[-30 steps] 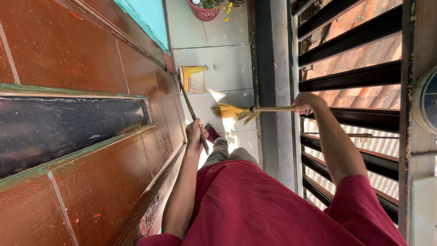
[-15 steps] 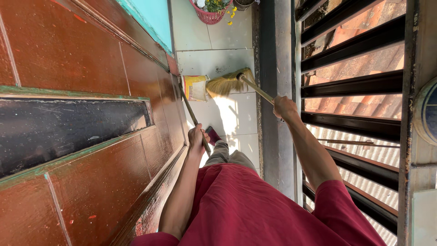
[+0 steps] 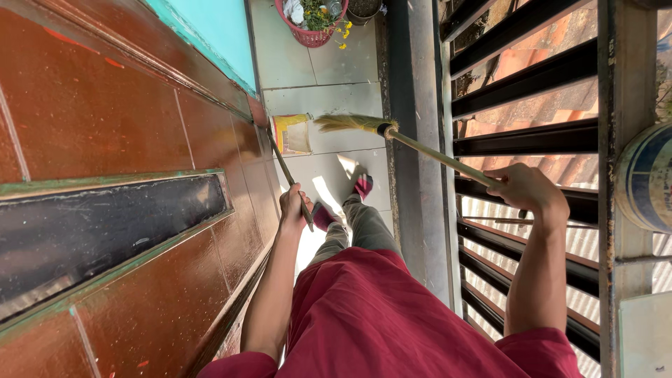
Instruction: The person sweeps debris from a balcony floor into a dustpan using a broom and then picks up a flowerpot.
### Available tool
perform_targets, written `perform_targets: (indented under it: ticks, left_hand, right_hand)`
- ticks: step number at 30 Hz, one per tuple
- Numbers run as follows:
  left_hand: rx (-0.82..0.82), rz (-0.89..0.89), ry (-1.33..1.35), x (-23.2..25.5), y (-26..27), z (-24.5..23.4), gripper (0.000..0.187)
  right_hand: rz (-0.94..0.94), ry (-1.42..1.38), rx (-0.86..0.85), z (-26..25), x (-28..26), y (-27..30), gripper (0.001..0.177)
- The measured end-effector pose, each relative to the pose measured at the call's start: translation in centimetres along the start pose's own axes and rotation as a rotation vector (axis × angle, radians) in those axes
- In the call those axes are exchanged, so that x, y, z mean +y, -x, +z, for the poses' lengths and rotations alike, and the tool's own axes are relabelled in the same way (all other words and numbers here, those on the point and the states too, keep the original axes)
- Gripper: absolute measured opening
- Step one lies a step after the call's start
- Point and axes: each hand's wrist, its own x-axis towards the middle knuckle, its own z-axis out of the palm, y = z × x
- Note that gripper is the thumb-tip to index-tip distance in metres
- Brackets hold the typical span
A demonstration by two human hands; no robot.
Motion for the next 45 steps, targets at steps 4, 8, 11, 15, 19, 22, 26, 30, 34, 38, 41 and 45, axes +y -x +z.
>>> perform_targets:
  ticks: [4, 8, 11, 15, 19, 22, 26, 30, 34, 38, 41, 45]
  left_hand:
    - [-0.018, 0.022, -0.024, 0.0, -3.6, 2.5, 0.024]
    - [-0.006, 0.003, -0.036, 0.3, -6.6, 4.7, 0.023]
    - [0.018, 0.001, -0.023, 0.3, -8.4, 6.6, 0.022]
    - [0.051, 0.007, -0.065, 0.7, -9.4, 7.4, 0.021]
    - [0.077, -0.019, -0.065, 0.9, -10.4, 8.8, 0.022]
    - [0.082, -0.021, -0.116, 0.8, -10.7, 9.5, 0.02]
    - [0.149, -0.087, -0.089, 1.7, -11.0, 9.6, 0.025]
    - [0.161, -0.149, -0.071, 2.9, -11.1, 9.1, 0.028]
    - [0.164, -0.095, -0.189, 3.0, -10.9, 8.8, 0.033]
    - [0.158, -0.079, -0.195, 2.7, -11.2, 8.5, 0.033]
    - [0.154, -0.043, -0.202, 2.9, -11.5, 9.0, 0.027]
    - [0.13, -0.005, -0.258, 2.8, -10.3, 8.0, 0.021]
  right_hand:
    - [0.069, -0.209, -0.005, 2.8, 0.9, -3.6, 0.035]
    - [-0.007, -0.368, 0.041, 8.2, -0.6, -12.4, 0.038]
    - [-0.073, -0.518, 0.089, 12.3, -3.1, -18.9, 0.035]
    - [-0.285, -0.273, 0.202, 16.1, -9.2, -24.6, 0.029]
    - [-0.214, -0.244, 0.015, 17.5, -12.4, -25.9, 0.032]
    - [-0.196, -0.298, -0.094, 17.3, -12.5, -25.5, 0.032]
    - [-0.16, -0.481, -0.241, 15.8, -11.0, -23.7, 0.032]
    - [-0.133, -0.639, -0.266, 10.6, -8.0, -19.5, 0.034]
    - [-0.059, -0.614, -0.182, 6.8, -6.3, -14.3, 0.042]
    - [-0.127, -0.455, -0.083, 5.9, -6.5, -12.2, 0.042]
    - [-0.269, -0.298, 0.026, 6.9, -8.4, -12.4, 0.029]
    - [-0.358, -0.212, 0.087, 9.6, -10.3, -14.9, 0.023]
